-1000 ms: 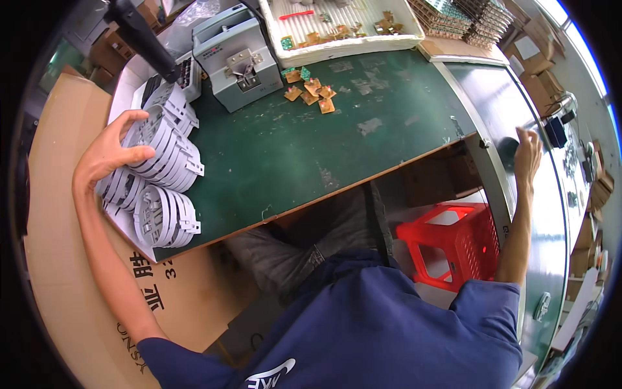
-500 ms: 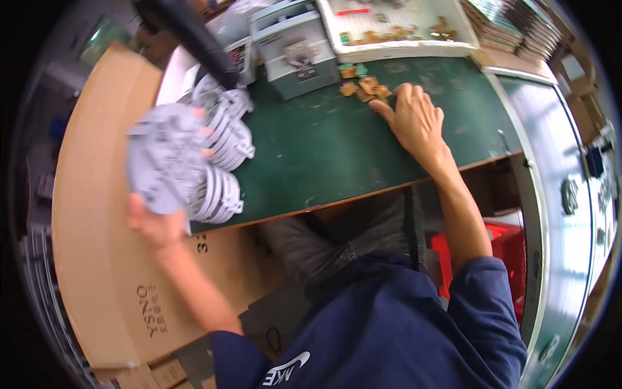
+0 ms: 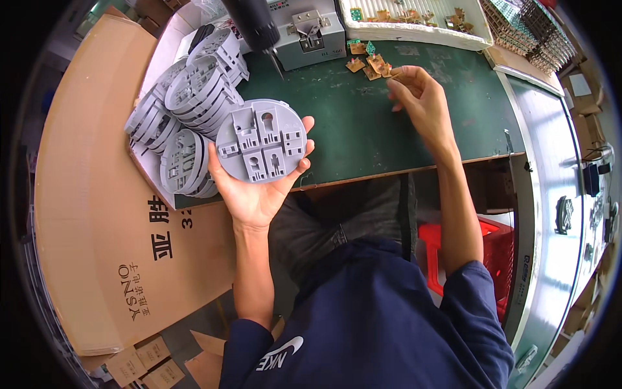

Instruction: Assembling small electronic components into plastic housings using a suspended electric screwdriver.

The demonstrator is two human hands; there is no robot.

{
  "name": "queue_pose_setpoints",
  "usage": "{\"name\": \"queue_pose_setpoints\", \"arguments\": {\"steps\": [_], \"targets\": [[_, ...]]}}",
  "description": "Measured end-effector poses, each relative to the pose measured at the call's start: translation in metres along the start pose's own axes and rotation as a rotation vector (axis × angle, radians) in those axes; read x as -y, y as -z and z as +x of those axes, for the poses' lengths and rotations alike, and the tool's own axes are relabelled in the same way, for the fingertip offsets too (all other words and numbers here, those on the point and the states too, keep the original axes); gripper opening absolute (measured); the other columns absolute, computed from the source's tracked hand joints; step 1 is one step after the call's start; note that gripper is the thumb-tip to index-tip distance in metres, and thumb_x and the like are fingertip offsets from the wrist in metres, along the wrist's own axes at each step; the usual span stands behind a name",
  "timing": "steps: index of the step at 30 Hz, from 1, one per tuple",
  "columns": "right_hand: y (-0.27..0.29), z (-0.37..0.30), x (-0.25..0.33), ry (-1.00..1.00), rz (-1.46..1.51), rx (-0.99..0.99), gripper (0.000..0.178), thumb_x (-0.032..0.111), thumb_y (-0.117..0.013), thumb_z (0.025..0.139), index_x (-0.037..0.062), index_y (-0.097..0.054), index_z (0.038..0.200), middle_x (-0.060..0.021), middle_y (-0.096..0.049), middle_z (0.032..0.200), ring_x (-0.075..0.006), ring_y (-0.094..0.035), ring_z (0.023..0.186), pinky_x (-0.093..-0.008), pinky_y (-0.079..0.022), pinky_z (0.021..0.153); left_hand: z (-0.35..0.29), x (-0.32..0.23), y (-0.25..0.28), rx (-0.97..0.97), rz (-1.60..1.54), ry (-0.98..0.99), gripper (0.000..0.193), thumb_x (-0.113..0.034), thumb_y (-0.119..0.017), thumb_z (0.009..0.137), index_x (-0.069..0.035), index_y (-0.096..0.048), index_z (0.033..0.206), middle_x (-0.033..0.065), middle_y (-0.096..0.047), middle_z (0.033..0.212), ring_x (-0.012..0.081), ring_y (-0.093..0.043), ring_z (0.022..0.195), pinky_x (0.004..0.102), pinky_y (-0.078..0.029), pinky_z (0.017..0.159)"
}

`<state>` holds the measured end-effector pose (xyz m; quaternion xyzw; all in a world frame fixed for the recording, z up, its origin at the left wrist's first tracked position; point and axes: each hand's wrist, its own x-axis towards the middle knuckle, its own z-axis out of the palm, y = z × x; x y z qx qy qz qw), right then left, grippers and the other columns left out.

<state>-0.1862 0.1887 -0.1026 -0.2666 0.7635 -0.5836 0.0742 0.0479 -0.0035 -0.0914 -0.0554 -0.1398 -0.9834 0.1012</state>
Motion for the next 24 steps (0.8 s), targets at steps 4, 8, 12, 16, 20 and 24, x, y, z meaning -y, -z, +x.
{"name": "queue_pose_setpoints", "arguments": {"steps": [4,8,12,16,20,24], "targets": [[0.001,-0.011,0.009,-0.121,0.507,0.076,0.026,0.023,-0.062,0.106,0.0036,-0.059,0.124,-0.0027,-0.066,0.098,-0.0075,-0.061,0.076,-0.0246,-0.050,0.064,0.002,0.001,0.009,0.011,0.017,0.004,0.103,-0.080,-0.047,0.092,-0.003,-0.032,0.159,0.0407,-0.032,0.156,0.0518,-0.055,0.128,0.0511,-0.054,0.101],[0.001,-0.017,0.018,-0.179,0.559,0.189,0.039,0.028,-0.055,0.110,0.0027,-0.056,0.140,0.0026,-0.053,0.087,-0.0059,-0.050,0.071,-0.0233,-0.048,0.066,0.003,-0.001,0.011,0.005,0.070,0.005,0.105,-0.082,-0.046,0.091,-0.003,-0.033,0.159,0.0411,-0.034,0.155,0.0516,-0.055,0.128,0.0496,-0.054,0.098],[-0.004,-0.016,0.014,-0.191,0.703,0.188,0.043,0.026,-0.050,0.112,0.0028,-0.052,0.148,0.0030,-0.047,0.088,-0.0061,-0.046,0.073,-0.0230,-0.047,0.068,0.002,-0.005,0.012,0.009,0.126,0.001,0.106,-0.083,-0.045,0.091,-0.002,-0.034,0.158,0.0416,-0.036,0.154,0.0513,-0.056,0.128,0.0483,-0.054,0.096],[0.000,-0.016,0.003,-0.191,0.761,0.260,0.045,0.023,-0.048,0.112,0.0043,-0.048,0.153,0.0001,-0.052,0.098,-0.0071,-0.051,0.085,-0.0248,-0.050,0.079,0.003,-0.006,0.014,0.013,0.139,0.010,0.106,-0.082,-0.045,0.091,0.000,-0.034,0.158,0.0419,-0.037,0.153,0.0514,-0.056,0.127,0.0481,-0.054,0.097],[0.002,-0.018,0.008,-0.150,0.606,0.298,0.049,0.020,-0.056,0.108,0.0024,-0.047,0.153,-0.0044,-0.060,0.113,-0.0101,-0.060,0.102,-0.0274,-0.053,0.090,0.005,-0.002,0.015,0.020,0.167,0.003,0.106,-0.081,-0.046,0.091,0.001,-0.034,0.158,0.0420,-0.037,0.153,0.0515,-0.056,0.128,0.0483,-0.054,0.097],[-0.002,-0.017,0.015,-0.100,0.487,0.287,0.049,0.018,-0.062,0.105,0.0012,-0.050,0.150,-0.0088,-0.064,0.124,-0.0131,-0.063,0.109,-0.0286,-0.054,0.092,0.003,-0.002,0.013,0.016,0.206,-0.007,0.106,-0.080,-0.048,0.091,0.001,-0.034,0.157,0.0418,-0.039,0.152,0.0510,-0.056,0.129,0.0477,-0.054,0.098]]}}
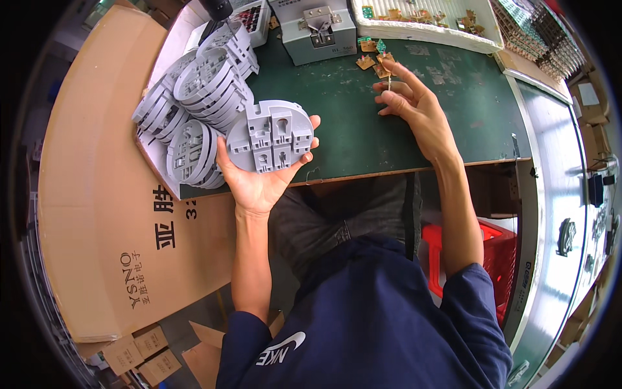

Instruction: Assembling small electronic components into plastic housings using a suspended electric screwdriver.

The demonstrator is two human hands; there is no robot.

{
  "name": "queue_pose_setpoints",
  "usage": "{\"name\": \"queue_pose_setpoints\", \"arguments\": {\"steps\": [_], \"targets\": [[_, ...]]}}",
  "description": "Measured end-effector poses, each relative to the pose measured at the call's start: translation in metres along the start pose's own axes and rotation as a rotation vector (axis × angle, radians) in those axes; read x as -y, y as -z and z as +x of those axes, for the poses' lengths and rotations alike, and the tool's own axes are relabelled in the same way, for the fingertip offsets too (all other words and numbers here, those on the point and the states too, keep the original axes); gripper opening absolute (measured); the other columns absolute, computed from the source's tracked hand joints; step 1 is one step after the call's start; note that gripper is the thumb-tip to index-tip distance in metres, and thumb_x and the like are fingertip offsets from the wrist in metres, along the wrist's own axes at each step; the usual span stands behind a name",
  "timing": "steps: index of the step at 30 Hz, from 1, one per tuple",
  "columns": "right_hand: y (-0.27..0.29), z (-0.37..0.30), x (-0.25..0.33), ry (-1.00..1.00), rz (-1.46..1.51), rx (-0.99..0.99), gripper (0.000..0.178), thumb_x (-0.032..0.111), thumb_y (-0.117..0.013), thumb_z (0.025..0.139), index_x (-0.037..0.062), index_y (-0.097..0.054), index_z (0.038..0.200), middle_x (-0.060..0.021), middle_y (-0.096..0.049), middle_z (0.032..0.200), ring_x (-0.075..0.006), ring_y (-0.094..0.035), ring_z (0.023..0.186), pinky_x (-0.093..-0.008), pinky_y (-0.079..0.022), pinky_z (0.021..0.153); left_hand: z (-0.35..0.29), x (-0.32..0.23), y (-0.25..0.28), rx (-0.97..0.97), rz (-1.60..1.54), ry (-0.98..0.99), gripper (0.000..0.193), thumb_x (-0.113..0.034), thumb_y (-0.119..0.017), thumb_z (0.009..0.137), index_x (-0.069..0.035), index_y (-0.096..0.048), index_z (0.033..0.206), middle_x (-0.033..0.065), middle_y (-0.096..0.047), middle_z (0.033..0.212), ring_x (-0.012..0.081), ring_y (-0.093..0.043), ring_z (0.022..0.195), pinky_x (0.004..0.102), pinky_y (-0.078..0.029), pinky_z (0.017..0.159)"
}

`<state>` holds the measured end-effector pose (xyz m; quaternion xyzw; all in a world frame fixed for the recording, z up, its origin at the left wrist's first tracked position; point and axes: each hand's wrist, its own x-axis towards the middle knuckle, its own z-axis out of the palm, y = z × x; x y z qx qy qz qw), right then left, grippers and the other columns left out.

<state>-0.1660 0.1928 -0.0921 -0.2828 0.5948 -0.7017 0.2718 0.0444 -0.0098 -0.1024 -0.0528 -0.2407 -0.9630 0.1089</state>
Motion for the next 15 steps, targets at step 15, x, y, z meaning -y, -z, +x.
{"name": "queue_pose_setpoints", "arguments": {"steps": [15], "targets": [[0.020,0.011,-0.041,0.240,-0.676,-0.021,0.046,0.022,-0.060,0.106,-0.0033,-0.055,0.144,-0.0165,-0.067,0.128,-0.0218,-0.063,0.115,-0.0347,-0.051,0.102,-0.375,0.060,0.030,-0.520,-0.330,-1.032,0.086,-0.064,-0.056,0.094,-0.006,-0.042,0.155,0.0293,-0.043,0.154,0.0454,-0.054,0.124,0.0523,-0.049,0.099]]}}
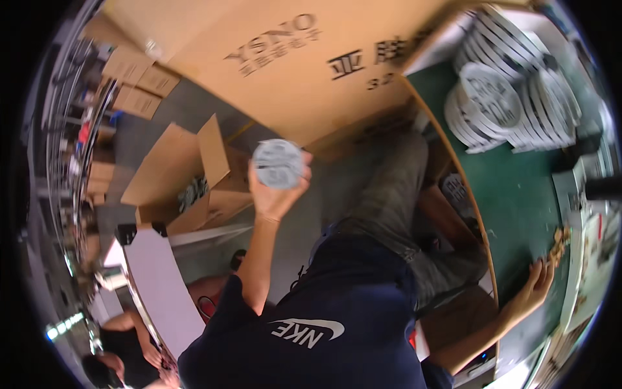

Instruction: Assembling small electronic components into plastic housings using a suspended electric screwdriver.

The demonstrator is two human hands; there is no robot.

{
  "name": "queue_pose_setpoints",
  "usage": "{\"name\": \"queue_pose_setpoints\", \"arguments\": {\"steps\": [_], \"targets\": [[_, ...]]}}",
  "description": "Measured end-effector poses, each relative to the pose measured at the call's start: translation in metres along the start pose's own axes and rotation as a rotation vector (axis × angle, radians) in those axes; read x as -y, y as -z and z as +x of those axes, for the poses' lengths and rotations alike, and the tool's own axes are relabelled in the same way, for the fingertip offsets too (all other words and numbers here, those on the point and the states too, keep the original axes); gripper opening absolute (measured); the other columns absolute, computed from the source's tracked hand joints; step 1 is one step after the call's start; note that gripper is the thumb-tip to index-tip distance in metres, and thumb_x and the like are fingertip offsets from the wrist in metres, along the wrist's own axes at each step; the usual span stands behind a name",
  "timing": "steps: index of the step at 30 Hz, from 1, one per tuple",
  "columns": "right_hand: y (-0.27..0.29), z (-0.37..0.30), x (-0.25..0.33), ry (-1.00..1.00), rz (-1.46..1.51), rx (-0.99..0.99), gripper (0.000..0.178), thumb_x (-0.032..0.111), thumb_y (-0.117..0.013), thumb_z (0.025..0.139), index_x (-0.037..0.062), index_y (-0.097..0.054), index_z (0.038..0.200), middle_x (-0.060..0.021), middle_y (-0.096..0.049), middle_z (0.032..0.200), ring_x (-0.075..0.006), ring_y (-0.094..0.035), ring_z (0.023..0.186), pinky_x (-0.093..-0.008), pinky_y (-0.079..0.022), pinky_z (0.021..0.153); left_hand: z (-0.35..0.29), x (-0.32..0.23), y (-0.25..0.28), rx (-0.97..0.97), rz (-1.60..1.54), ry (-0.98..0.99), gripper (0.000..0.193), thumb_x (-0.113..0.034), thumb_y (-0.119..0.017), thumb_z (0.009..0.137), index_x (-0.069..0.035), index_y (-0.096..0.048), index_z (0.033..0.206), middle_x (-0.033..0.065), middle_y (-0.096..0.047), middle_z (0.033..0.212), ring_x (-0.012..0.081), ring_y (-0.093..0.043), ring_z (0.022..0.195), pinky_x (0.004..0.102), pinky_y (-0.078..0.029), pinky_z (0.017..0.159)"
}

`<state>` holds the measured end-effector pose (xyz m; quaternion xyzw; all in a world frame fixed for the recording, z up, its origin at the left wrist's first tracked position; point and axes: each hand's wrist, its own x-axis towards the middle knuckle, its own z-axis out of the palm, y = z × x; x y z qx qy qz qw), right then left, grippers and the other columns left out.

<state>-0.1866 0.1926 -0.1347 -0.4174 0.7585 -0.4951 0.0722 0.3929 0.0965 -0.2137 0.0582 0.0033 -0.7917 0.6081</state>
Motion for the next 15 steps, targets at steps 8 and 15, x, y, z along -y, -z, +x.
{"name": "queue_pose_setpoints", "arguments": {"steps": [8,15], "targets": [[0.002,0.003,0.000,-0.001,-0.025,0.035,0.039,0.023,-0.060,0.107,0.0050,-0.060,0.142,-0.0160,-0.065,0.130,-0.0211,-0.062,0.115,-0.0345,-0.051,0.101,-0.109,-0.218,0.038,0.103,0.171,-1.194,0.086,-0.049,-0.077,0.088,-0.001,-0.043,0.151,0.0188,-0.046,0.154,0.0433,-0.039,0.143,0.0581,-0.037,0.119],[-0.018,-0.006,0.042,-0.046,-0.001,-0.055,0.031,0.012,-0.066,0.100,-0.0008,-0.066,0.129,-0.0086,-0.074,0.113,-0.0135,-0.066,0.102,-0.0279,-0.051,0.092,-0.039,-0.127,0.008,0.084,0.746,-0.038,0.064,-0.052,-0.057,0.103,-0.004,-0.049,0.145,0.0208,-0.052,0.148,0.0361,-0.050,0.136,0.0536,-0.044,0.111]]}}
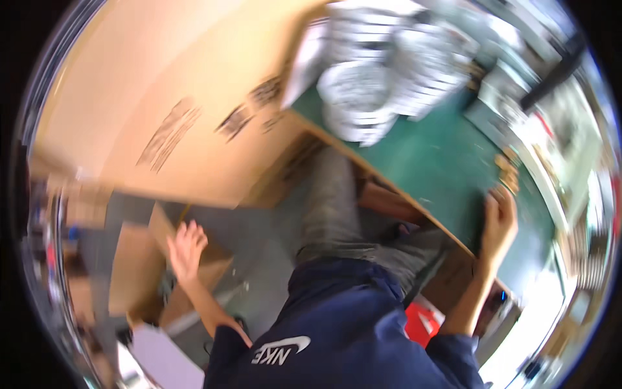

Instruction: Assembling small electronic components into plastic housings using a suspended electric screwdriver.

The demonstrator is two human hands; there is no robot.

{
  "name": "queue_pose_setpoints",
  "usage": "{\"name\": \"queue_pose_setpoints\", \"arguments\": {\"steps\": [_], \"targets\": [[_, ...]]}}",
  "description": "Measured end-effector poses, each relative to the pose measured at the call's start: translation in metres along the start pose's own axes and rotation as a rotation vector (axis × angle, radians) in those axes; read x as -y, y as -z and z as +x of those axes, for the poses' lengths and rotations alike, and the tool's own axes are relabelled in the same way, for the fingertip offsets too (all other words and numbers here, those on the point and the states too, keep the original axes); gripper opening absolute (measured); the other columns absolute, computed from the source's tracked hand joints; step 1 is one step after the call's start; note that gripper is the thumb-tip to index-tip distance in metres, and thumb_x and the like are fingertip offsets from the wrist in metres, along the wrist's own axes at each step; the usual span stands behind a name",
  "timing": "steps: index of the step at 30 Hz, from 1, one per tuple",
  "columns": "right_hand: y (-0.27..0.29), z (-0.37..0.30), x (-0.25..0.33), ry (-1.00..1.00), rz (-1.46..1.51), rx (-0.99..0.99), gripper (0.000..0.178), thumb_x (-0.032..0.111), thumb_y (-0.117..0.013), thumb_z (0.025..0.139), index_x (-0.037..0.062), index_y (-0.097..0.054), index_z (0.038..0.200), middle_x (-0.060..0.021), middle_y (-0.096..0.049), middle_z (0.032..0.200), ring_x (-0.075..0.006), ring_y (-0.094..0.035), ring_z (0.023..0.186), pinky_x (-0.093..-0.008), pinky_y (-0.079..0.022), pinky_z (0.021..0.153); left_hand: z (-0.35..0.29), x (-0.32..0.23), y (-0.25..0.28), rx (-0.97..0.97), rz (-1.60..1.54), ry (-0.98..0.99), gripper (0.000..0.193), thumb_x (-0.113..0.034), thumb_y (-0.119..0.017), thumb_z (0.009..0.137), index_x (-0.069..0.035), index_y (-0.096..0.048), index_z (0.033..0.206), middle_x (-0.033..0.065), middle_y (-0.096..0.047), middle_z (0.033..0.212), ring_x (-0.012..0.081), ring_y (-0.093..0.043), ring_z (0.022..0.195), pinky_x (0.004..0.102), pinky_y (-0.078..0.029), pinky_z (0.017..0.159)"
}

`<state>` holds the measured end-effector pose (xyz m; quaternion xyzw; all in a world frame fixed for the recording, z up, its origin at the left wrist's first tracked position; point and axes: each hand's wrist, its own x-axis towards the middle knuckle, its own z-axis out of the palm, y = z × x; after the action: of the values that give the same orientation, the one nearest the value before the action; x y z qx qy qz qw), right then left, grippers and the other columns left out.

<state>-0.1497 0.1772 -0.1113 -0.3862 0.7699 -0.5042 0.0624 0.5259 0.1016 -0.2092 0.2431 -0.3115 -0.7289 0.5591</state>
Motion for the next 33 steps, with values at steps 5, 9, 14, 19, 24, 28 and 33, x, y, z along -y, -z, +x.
{"name": "queue_pose_setpoints", "arguments": {"steps": [5,9,14,19,24,28,33], "targets": [[-0.003,-0.002,-0.001,-0.071,0.104,0.019,0.033,0.003,-0.070,0.095,0.0008,-0.067,0.128,-0.0026,-0.070,0.102,-0.0092,-0.063,0.092,-0.0252,-0.051,0.088,0.137,-0.003,-0.290,0.542,0.868,-0.030,0.058,-0.040,-0.076,0.093,0.008,-0.062,0.123,0.0238,-0.065,0.129,0.0346,-0.061,0.123,0.0508,-0.047,0.108],[0.005,-0.009,0.001,-0.086,0.133,-0.026,0.034,0.002,-0.071,0.095,0.0023,-0.067,0.129,-0.0021,-0.068,0.101,-0.0086,-0.063,0.090,-0.0240,-0.052,0.086,0.257,0.034,-0.397,0.717,1.288,-0.464,0.063,-0.024,-0.090,0.078,0.000,-0.061,0.128,0.0131,-0.065,0.131,0.0275,-0.062,0.121,0.0423,-0.046,0.107],[0.001,-0.007,0.009,-0.121,0.165,-0.006,0.034,0.002,-0.069,0.096,0.0016,-0.066,0.130,-0.0017,-0.069,0.103,-0.0086,-0.062,0.093,-0.0248,-0.051,0.089,0.344,0.081,-0.459,0.853,1.875,-0.635,0.088,-0.068,-0.083,0.070,-0.003,-0.061,0.124,0.0186,-0.057,0.140,0.0374,-0.042,0.141,0.0500,-0.041,0.113],[0.001,-0.007,0.009,-0.153,0.175,-0.014,0.035,0.000,-0.069,0.096,0.0018,-0.066,0.131,-0.0014,-0.069,0.103,-0.0074,-0.062,0.092,-0.0242,-0.052,0.088,0.383,0.089,-0.508,1.065,2.141,-0.228,0.100,-0.072,-0.083,0.064,0.002,-0.061,0.127,0.0281,-0.064,0.126,0.0388,-0.056,0.126,0.0487,-0.047,0.106],[-0.001,-0.009,0.011,-0.180,0.181,-0.004,0.035,-0.001,-0.069,0.096,0.0017,-0.066,0.131,-0.0012,-0.068,0.102,-0.0064,-0.061,0.092,-0.0234,-0.052,0.086,0.362,0.060,-0.496,0.939,1.793,-0.312,0.096,-0.061,-0.086,0.069,0.004,-0.057,0.134,0.0236,-0.068,0.120,0.0315,-0.068,0.108,0.0426,-0.053,0.096],[0.002,-0.012,0.007,-0.165,0.161,-0.024,0.036,-0.002,-0.068,0.096,0.0012,-0.065,0.131,-0.0014,-0.068,0.102,-0.0070,-0.062,0.091,-0.0233,-0.052,0.087,0.310,0.067,-0.460,0.850,0.819,-0.144,0.087,-0.054,-0.073,0.087,0.005,-0.047,0.146,0.0183,-0.061,0.135,0.0280,-0.064,0.118,0.0415,-0.050,0.103],[0.002,-0.008,0.007,-0.162,0.120,-0.010,0.035,0.001,-0.067,0.097,0.0007,-0.064,0.132,-0.0039,-0.071,0.108,-0.0074,-0.063,0.095,-0.0249,-0.051,0.091,0.234,0.137,-0.420,0.709,-0.228,0.573,0.095,-0.072,-0.045,0.097,0.003,-0.036,0.156,0.0410,-0.046,0.146,0.0523,-0.060,0.123,0.0550,-0.058,0.093]]}}
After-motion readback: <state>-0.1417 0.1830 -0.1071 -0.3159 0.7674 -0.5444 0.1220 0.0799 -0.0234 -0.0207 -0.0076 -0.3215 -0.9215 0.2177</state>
